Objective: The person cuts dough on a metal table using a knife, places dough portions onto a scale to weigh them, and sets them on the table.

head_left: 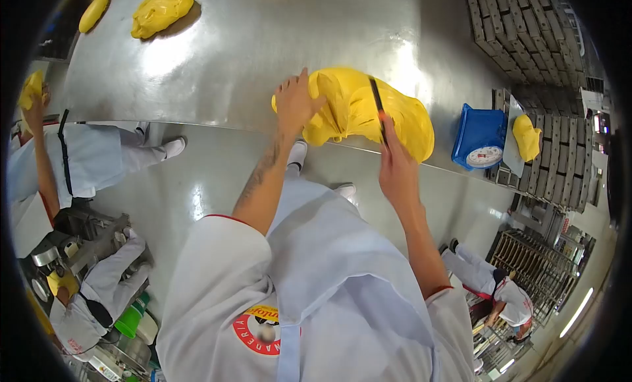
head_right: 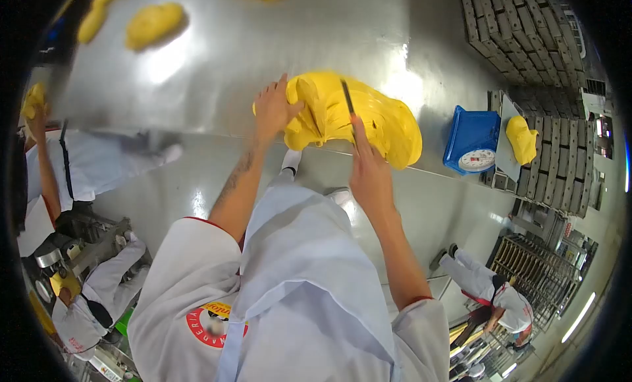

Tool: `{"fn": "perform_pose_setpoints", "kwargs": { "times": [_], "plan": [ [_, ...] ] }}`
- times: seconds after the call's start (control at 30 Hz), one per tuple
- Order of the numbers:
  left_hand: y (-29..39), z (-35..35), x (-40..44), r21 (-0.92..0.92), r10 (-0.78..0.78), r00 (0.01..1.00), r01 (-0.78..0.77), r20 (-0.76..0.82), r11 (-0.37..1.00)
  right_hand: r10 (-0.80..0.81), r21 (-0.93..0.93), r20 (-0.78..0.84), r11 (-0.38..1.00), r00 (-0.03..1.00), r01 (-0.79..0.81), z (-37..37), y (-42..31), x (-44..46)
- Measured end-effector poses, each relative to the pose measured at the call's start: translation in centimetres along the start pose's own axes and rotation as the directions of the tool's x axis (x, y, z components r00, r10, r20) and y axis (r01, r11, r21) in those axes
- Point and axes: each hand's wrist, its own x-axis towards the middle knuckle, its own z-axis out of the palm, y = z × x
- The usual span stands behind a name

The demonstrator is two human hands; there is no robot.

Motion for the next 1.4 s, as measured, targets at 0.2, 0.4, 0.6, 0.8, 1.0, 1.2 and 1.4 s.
{"fn": "perform_pose_setpoints", "kwargs": {
  "times": [0.2, 0.4, 0.6, 0.8, 1.0, 1.2, 1.4],
  "plan": [
    [-4.8, -0.3, -1.2, 0.047, 0.066, 0.996, -0.069, 0.067, 0.996, -0.134, -0.237, 0.216, 0.954, 0.967, 0.185, 11.4, -2.6, 11.0],
    [-6.0, -4.3, -0.2, 0.029, -0.114, 0.969, 0.11, 0.217, 0.994, -0.031, -0.335, 0.335, 0.93, 0.942, 0.149, 11.4, 2.5, 0.4],
    [-6.5, -5.7, 2.6, 0.113, 0.028, 0.862, -0.099, 0.507, 0.989, 0.191, -0.162, 0.382, 0.977, 0.904, -0.137, 5.6, 9.2, -11.8],
    [-5.6, -6.4, -6.1, -0.164, -0.119, 0.87, 0.222, 0.479, 0.961, 0.586, 0.085, 0.133, 0.796, 0.799, -0.599, -0.6, 18.2, -23.4],
    [-0.4, -13.0, -21.7, -0.517, -0.478, 0.857, 0.502, 0.192, 0.693, 0.9, 0.495, 0.117, 0.313, 0.419, -0.811, -1.0, 24.7, -35.5],
    [12.8, -17.6, -19.6, -0.683, -0.053, 0.999, 0.038, -0.002, 0.729, 0.912, 0.69, 0.149, 0.18, 0.381, -0.701, 0.3, 29.8, -42.3],
    [34.8, -7.1, -10.6, -0.449, 0.453, 0.891, -0.401, 0.009, 0.799, 0.942, 0.85, 0.023, 0.158, 0.335, -0.503, 0.6, 34.1, -47.5]
  ]
}}
